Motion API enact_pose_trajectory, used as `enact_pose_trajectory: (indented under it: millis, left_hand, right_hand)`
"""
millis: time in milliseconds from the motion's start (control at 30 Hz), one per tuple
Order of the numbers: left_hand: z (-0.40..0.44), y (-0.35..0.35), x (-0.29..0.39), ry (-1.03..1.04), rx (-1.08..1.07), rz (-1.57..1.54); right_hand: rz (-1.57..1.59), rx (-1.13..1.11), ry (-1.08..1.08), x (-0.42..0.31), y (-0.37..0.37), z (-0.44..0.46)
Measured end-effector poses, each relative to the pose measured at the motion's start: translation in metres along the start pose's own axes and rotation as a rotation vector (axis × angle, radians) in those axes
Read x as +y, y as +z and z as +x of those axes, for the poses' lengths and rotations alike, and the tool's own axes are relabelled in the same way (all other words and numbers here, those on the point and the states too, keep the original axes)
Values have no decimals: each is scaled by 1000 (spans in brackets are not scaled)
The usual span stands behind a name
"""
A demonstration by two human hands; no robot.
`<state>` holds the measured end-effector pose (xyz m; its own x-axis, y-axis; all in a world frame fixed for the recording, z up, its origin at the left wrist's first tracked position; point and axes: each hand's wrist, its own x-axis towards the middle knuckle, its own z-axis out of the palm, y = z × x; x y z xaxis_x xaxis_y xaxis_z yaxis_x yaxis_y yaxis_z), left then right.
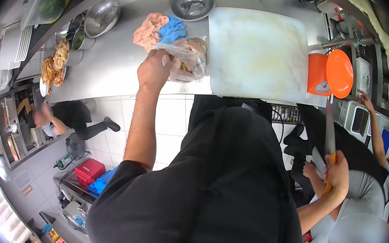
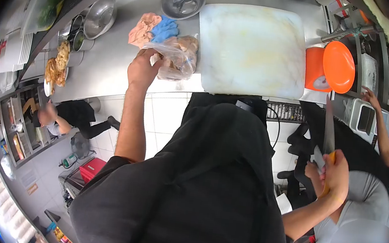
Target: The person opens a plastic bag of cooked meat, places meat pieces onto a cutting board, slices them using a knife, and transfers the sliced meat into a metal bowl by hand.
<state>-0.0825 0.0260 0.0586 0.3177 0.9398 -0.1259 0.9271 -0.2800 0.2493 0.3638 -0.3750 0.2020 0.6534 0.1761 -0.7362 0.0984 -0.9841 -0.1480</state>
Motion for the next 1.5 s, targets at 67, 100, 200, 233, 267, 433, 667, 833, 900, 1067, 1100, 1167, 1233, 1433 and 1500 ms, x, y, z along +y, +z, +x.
enact_pose_trajectory:
  millis: [67, 100, 200, 233, 267, 433, 667, 833, 900, 1067, 1100, 1167, 1233, 1433, 1500]
  left_hand:
    - [0, -5, 9, -46, -12, 38]
    - [0, -3, 10, -73, -32, 62]
    - [3, 3, 10, -166, -97, 151]
    - [3, 6, 4, -163, -74, 119]
    - [3, 10, -8, -158, -55, 88]
    - [7, 22, -29, -218, -4, -7]
    - [-14, -6, -49, -278, 113, -592]
    - [-28, -56, 2, -245, -153, -1242]
    - [-25, -51, 38, -150, -280, -1320]
    - [-13, 40, 133, -50, -539, -1310]
    - [-17, 63, 139, -71, -594, -1261]
    - [-29, 125, 123, 60, -564, -814]
    - [-31, 133, 128, 139, -464, -587]
    - [-27, 125, 169, 384, -36, -485]
    - [-7, 128, 199, 533, 103, -401]
  right_hand:
    - [25, -14, -20, 0, 15, -24]
    - [55, -45, -26, -2, 24, -35]
    - [108, -163, -64, -23, 51, -58]
    - [84, -236, -97, -34, 59, -56]
    - [40, -280, -135, -45, 68, -55]
    - [99, -451, -372, -64, 123, 0]
    - [95, -441, -456, -50, 159, 42]
    - [165, -428, -490, -39, 158, 44]
    - [239, -330, -519, -34, 162, 44]
    - [240, -92, -531, -24, 166, 51]
    - [205, -55, -562, -21, 168, 54]
    - [155, 46, -611, -16, 174, 58]
    - [29, 140, -652, -7, 182, 66]
    - [-66, 174, -621, 6, 196, 69]
    - [-86, 217, -638, -5, 190, 67]
